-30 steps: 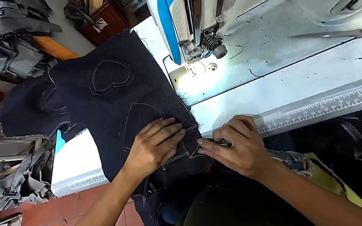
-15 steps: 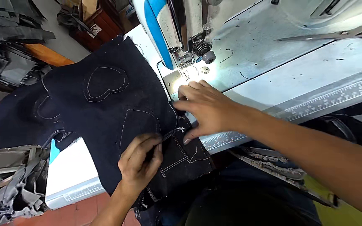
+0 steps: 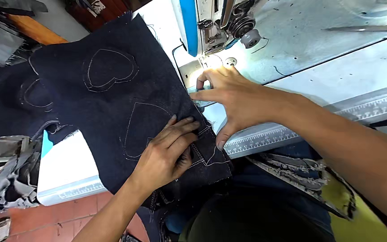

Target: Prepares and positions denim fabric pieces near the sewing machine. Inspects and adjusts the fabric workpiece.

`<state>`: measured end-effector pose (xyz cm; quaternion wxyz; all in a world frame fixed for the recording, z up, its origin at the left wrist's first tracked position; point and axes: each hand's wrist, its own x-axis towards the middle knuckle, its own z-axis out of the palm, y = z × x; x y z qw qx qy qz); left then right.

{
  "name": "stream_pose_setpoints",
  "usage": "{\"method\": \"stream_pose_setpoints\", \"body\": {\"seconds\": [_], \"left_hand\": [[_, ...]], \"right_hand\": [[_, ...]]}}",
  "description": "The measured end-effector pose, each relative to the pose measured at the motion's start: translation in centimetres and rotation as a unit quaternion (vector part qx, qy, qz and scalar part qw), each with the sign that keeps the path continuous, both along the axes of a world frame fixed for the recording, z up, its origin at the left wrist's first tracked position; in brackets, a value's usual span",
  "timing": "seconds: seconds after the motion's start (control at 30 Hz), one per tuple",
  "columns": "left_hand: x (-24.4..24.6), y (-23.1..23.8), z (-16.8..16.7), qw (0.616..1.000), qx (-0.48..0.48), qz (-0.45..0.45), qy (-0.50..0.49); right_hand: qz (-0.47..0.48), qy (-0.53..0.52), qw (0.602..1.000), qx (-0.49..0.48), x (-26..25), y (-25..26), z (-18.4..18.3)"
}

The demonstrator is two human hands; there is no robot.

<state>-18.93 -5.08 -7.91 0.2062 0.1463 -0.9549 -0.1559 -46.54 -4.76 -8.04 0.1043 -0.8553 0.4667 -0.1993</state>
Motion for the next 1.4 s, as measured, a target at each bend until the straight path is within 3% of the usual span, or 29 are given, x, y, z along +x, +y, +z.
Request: {"method": "stream_pose_setpoints", "body": {"seconds": [0.17,0.27,0.37,0.77,0.87,0.97,1.1,1.27,1.4], "left_hand": [[0.3,-0.7,0.3,0.999,0.035,-0.019,0.004],[0.5,-0.1,-0.1,0.999,-0.045,-0.007,0.024],[0.9,0.9,-0.4,0.993,-0.117,-0.004,0.028],[1.6,0.2,-1.0,0.989,-0.111,-0.063,0.071],[1.4,0.1,-0.9,0.992,-0.056,-0.066,0.096],[0.3,-0.9,1.0,0.998,0.017,0.016,0.064],[-1.1,-3.0,1.8,0.975,-0.087,0.159,-0.129],[-3.3,0.0,-0.7,0.960,-0.058,0.255,-0.104],[-7.4,-0.7,-0.8,0.957,-0.038,0.274,-0.088]], "right_hand": [[-0.073,-0.080,0.993,-0.052,0.0,4.0,-0.3],[-0.079,-0.148,0.977,-0.130,1.3,8.5,-1.1],[-0.072,-0.112,0.973,-0.187,2.9,10.9,-3.7],[-0.083,-0.080,0.968,-0.224,3.2,10.8,-5.0],[-0.076,-0.078,0.973,-0.206,3.1,10.6,-4.8],[-0.067,-0.078,0.979,-0.174,3.2,10.5,-4.5],[-0.067,-0.058,0.986,-0.144,3.5,10.5,-3.8],[-0.088,-0.067,0.987,-0.118,1.6,11.4,-2.8],[-0.112,-0.092,0.984,-0.101,-2.4,10.9,-3.0]]}}
